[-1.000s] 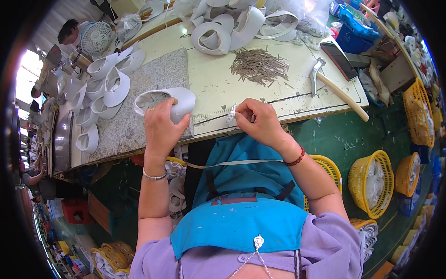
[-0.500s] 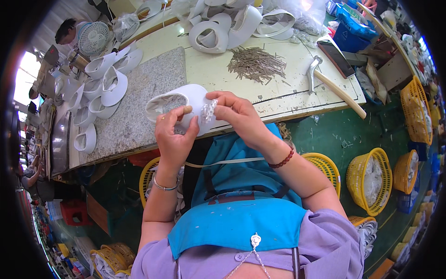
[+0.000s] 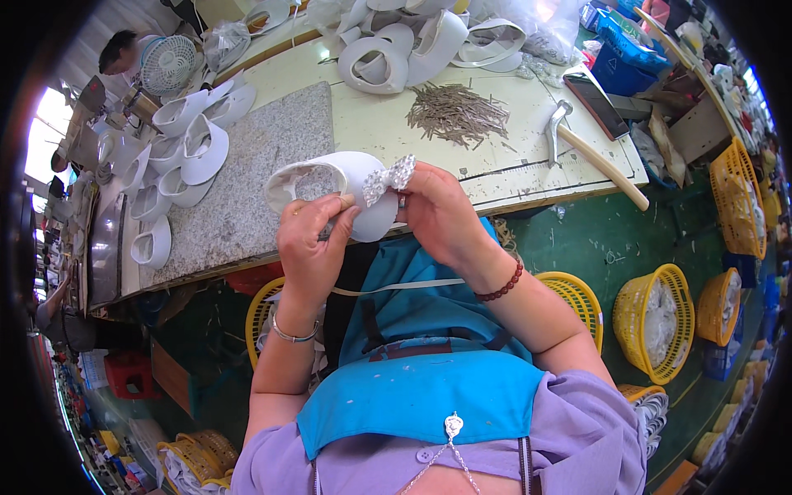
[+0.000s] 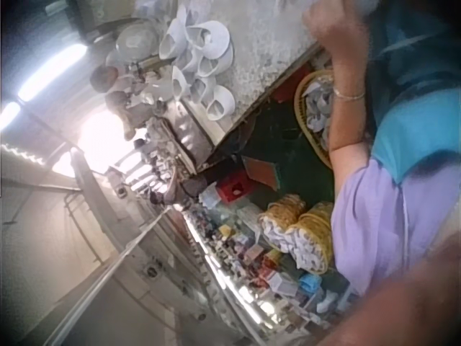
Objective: The person attaches decorative bows to shoe uppers by threading metal fasteners through the bows, inserting them into the uppers, and hammering them secure.
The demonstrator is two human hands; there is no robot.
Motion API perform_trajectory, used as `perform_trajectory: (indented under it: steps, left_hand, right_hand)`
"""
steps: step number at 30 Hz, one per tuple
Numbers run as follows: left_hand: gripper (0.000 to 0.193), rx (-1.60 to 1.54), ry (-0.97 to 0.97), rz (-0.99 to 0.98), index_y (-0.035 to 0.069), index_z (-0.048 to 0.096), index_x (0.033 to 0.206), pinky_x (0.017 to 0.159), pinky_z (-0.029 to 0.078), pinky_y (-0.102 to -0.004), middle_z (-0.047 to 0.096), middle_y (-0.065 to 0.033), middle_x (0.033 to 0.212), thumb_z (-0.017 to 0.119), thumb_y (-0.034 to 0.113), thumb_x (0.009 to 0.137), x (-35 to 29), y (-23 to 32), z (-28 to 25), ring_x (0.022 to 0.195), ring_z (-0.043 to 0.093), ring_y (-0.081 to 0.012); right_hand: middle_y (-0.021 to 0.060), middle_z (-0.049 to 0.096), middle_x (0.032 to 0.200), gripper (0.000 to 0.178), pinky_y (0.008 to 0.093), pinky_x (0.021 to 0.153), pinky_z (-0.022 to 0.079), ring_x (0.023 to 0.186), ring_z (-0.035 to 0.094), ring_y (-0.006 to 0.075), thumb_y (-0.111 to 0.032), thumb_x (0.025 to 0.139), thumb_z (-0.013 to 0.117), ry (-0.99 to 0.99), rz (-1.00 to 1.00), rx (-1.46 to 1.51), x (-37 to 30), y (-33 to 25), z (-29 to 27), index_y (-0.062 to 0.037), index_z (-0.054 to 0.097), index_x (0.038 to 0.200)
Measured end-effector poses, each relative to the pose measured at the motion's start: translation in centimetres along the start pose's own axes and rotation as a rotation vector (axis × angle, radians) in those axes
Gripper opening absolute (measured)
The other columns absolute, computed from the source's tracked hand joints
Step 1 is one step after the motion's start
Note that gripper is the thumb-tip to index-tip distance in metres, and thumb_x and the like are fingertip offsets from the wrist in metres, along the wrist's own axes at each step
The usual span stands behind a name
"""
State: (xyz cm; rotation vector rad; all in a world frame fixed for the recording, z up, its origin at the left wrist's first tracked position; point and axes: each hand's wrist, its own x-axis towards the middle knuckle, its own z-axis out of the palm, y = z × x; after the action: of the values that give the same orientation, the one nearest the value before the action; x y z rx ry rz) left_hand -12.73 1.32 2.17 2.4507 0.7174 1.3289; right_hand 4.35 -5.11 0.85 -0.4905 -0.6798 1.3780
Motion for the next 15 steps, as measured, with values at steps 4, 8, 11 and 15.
perform_trajectory:
  steps: [4,8,11,15]
  left_hand:
    - [0.011,0.028,-0.003,0.124,0.004,0.064,0.085,0.070,0.042,-0.0322,0.067,-0.0084,0.082,0.069,0.007,0.075,0.23,-0.30,0.22,0.072,0.062,-0.0216]
    - [0.013,0.138,0.030,0.213,0.002,0.060,0.089,0.071,0.043,-0.0333,0.065,-0.0100,0.083,0.066,0.005,0.079,0.22,-0.32,0.61,0.073,0.061,-0.0238]
    - [0.012,0.045,0.026,0.106,0.003,0.058,0.092,0.074,0.043,-0.0346,0.063,-0.0101,0.085,0.063,0.007,0.081,-0.14,-0.59,0.78,0.075,0.061,-0.0256]
    - [0.011,-0.575,0.034,-0.528,0.004,0.059,0.092,0.077,0.043,-0.0370,0.063,-0.0117,0.089,0.060,0.011,0.084,-0.15,0.17,0.27,0.081,0.058,-0.0299]
  right_hand:
    - [0.0081,0.062,0.098,0.024,0.0381,0.079,0.049,0.089,0.059,0.0173,-0.020,0.092,0.044,0.096,0.027,0.137,-0.08,-0.22,0.02,-0.0026,0.059,0.100]
    - [0.0087,0.062,0.098,0.026,0.0384,0.081,0.048,0.090,0.059,0.0187,-0.022,0.093,0.042,0.059,0.050,0.199,-0.10,-0.32,-0.20,-0.0030,0.059,0.099]
    - [0.0086,0.063,0.098,0.027,0.0387,0.082,0.048,0.091,0.059,0.0190,-0.022,0.093,0.041,0.068,0.048,0.206,-0.02,-0.47,0.45,-0.0027,0.059,0.100]
    - [0.0099,0.063,0.100,0.030,0.0427,0.092,0.043,0.100,0.057,0.0237,-0.022,0.094,0.038,0.128,0.023,0.230,0.14,-0.50,-0.07,-0.0031,0.058,0.104]
